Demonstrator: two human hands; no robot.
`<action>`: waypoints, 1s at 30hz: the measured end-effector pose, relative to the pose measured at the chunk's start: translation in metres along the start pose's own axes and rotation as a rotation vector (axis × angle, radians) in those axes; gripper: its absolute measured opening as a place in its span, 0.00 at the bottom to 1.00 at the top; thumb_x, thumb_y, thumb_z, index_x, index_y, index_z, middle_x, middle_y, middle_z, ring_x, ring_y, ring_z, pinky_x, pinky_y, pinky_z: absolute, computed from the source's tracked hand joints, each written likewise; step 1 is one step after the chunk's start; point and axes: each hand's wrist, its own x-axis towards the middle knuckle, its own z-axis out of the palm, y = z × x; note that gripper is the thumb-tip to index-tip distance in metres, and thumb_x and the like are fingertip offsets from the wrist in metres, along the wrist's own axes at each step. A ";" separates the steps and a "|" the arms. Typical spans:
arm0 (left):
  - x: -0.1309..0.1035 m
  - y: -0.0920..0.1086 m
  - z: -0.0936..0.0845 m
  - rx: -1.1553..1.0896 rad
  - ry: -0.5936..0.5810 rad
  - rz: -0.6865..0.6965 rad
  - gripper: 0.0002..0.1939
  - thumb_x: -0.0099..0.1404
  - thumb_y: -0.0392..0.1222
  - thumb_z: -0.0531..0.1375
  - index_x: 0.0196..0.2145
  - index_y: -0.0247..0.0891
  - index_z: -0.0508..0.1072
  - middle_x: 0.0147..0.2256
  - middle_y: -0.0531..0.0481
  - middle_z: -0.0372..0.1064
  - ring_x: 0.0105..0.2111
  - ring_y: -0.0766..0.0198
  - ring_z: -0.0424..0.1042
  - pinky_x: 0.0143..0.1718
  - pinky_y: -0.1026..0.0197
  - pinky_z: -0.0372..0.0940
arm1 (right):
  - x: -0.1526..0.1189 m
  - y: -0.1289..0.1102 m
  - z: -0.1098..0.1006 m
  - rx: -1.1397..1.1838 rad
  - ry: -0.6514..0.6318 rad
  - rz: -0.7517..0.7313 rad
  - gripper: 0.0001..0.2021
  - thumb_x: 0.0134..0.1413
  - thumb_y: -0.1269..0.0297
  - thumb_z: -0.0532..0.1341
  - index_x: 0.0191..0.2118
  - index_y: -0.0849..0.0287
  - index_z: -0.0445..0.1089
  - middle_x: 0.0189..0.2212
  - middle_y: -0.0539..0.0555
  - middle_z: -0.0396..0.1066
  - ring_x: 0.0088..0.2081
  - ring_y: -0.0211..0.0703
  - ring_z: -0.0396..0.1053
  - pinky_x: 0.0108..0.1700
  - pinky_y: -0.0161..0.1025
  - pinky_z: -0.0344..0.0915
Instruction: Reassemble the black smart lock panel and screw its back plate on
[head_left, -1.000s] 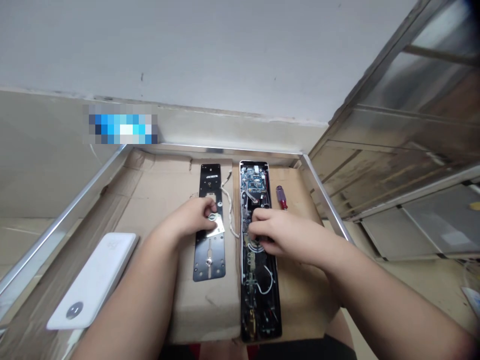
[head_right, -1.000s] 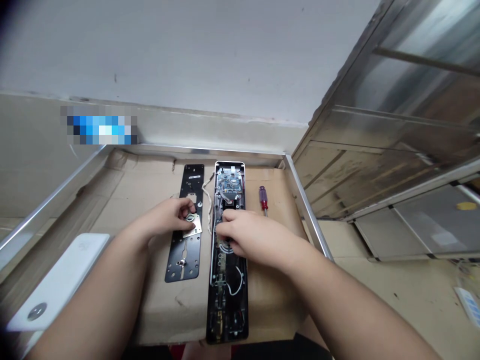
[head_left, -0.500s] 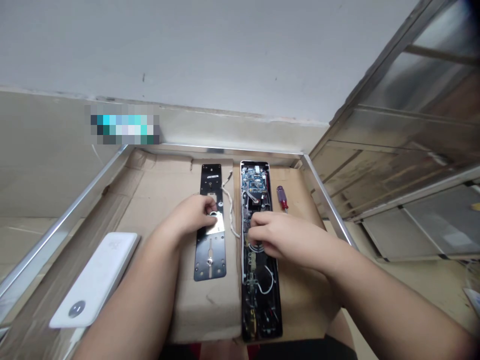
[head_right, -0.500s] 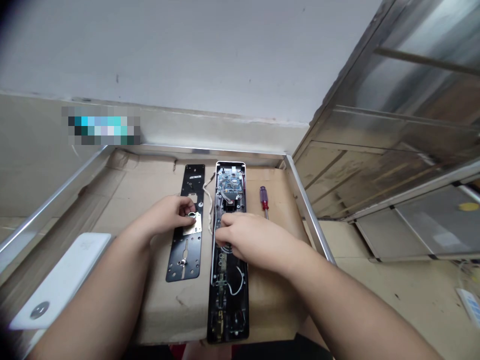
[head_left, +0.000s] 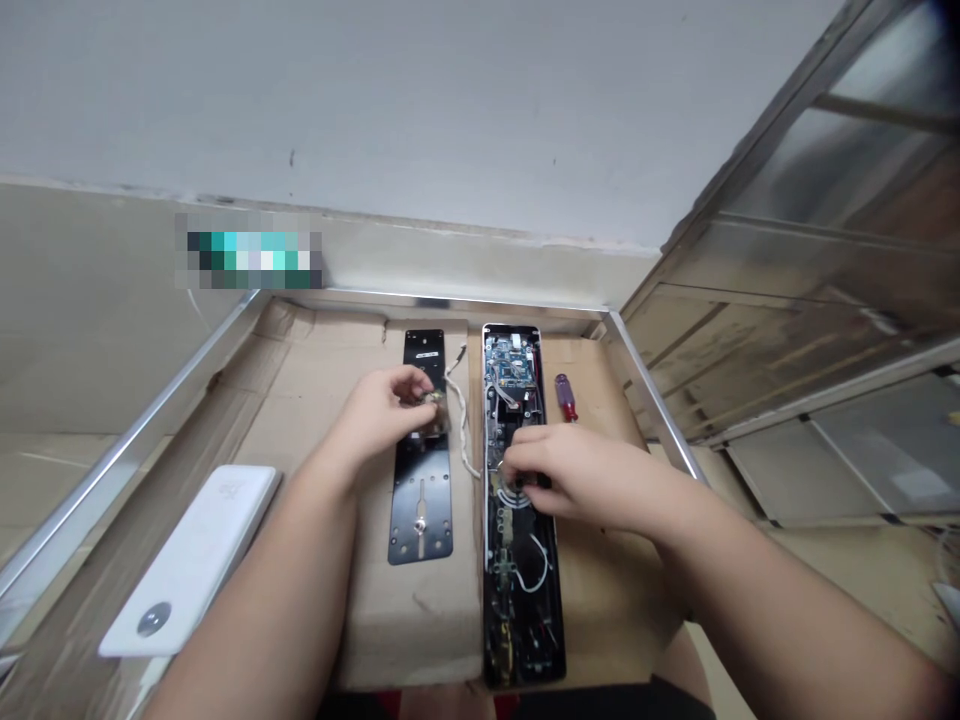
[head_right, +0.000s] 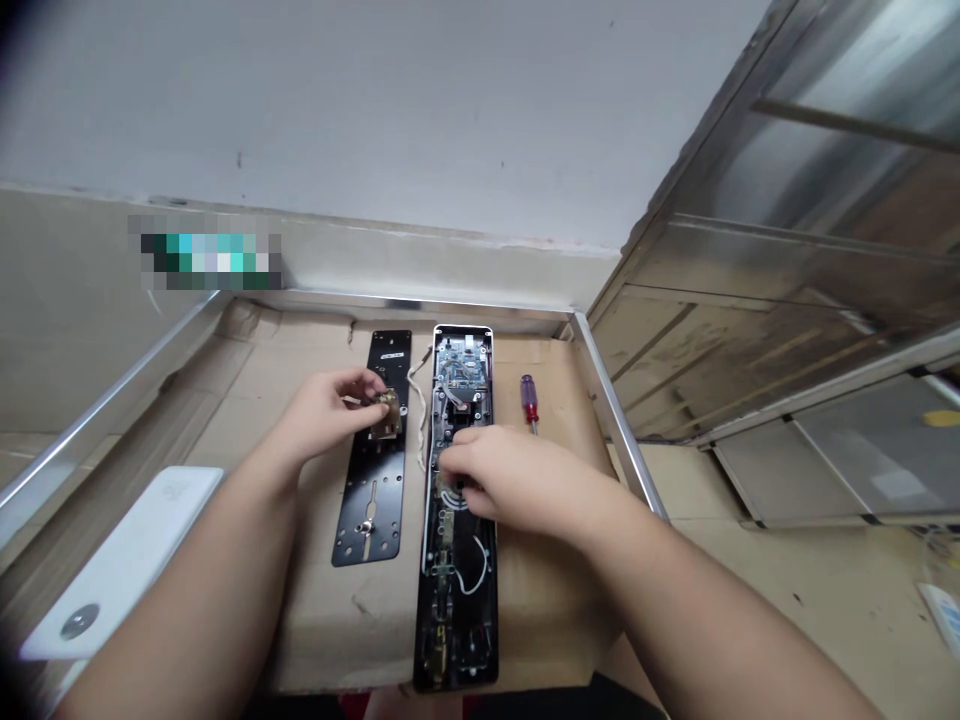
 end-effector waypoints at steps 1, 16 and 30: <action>0.000 0.002 0.001 -0.046 0.032 -0.005 0.10 0.54 0.40 0.66 0.35 0.37 0.74 0.33 0.49 0.71 0.32 0.63 0.70 0.34 0.60 0.66 | 0.001 0.000 0.001 -0.014 0.004 -0.005 0.09 0.55 0.74 0.60 0.39 0.56 0.74 0.39 0.52 0.72 0.36 0.41 0.71 0.39 0.39 0.67; -0.019 0.024 0.040 -0.702 -0.259 0.145 0.20 0.53 0.38 0.74 0.40 0.39 0.72 0.40 0.49 0.72 0.38 0.66 0.74 0.41 0.62 0.73 | 0.003 0.001 -0.005 0.099 0.522 -0.070 0.12 0.62 0.61 0.63 0.50 0.57 0.69 0.42 0.56 0.73 0.42 0.44 0.70 0.44 0.42 0.69; -0.026 0.029 0.049 -0.854 -0.501 0.150 0.19 0.59 0.33 0.71 0.45 0.39 0.70 0.43 0.48 0.71 0.39 0.68 0.75 0.37 0.67 0.74 | 0.004 0.009 -0.003 0.168 0.382 -0.055 0.10 0.60 0.63 0.66 0.45 0.58 0.75 0.41 0.54 0.68 0.38 0.38 0.69 0.42 0.39 0.69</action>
